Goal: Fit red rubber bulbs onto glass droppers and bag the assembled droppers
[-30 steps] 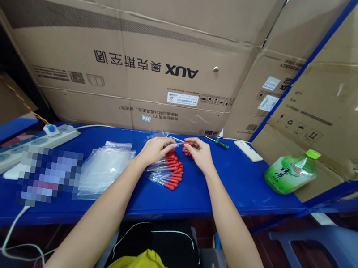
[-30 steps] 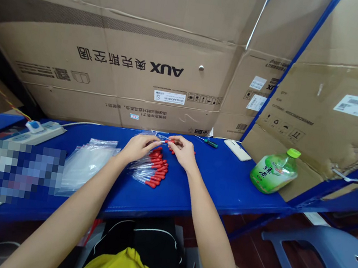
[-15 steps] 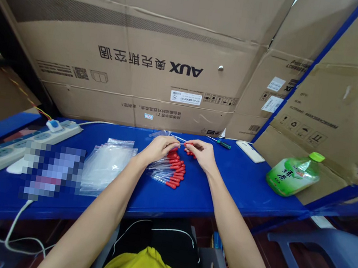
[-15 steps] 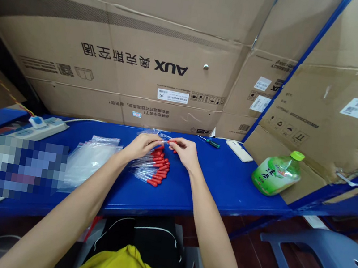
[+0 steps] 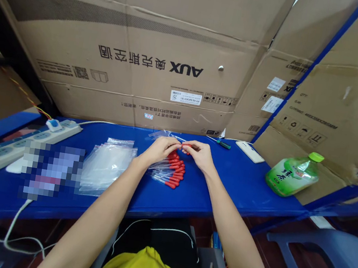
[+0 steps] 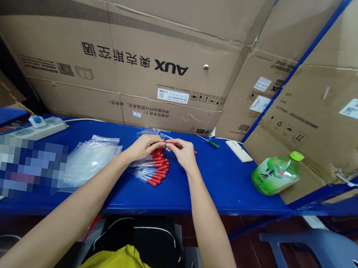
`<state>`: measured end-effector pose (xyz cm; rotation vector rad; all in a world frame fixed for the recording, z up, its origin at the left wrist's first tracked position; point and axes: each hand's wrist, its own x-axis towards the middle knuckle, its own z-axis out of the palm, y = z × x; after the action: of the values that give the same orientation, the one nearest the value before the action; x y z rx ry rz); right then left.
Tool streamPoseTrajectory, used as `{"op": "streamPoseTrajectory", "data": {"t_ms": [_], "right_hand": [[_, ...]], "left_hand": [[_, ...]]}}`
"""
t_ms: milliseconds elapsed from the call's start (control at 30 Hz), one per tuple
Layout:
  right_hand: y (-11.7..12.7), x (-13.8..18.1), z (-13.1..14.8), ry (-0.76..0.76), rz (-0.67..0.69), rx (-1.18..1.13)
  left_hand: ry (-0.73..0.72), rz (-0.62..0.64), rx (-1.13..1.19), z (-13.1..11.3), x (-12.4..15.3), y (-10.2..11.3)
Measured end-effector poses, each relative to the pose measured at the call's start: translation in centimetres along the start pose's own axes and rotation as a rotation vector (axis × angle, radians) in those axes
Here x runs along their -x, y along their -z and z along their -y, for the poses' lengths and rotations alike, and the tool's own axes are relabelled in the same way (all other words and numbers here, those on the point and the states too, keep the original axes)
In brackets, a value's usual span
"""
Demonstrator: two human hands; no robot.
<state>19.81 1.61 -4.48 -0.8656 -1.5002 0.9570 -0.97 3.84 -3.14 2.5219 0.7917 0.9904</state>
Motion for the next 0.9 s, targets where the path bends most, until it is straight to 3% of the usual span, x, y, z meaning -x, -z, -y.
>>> {"op": "streamPoseTrajectory", "data": {"t_ms": [467,667,767,900], "right_hand": [[0.7,-0.2,-0.8,0.006,-0.028,0.121],[-0.6,0.4,-0.1,0.161,0.081,0.378],[-1.5,0.6,0.1,0.271,0.164,0.496],[-2.0,0.6,0.0,0.332,0.184,0.570]], "left_hand": [[0.067,-0.022,-0.214,0.0,0.5,1.1],[0.298,-0.182,-0.400,2.0,1.1,1.5],[0.434,-0.089,-0.436,3.7,1.7,1.4],[0.467,0.002,-0.456,4.8,2.0,0.7]]}}
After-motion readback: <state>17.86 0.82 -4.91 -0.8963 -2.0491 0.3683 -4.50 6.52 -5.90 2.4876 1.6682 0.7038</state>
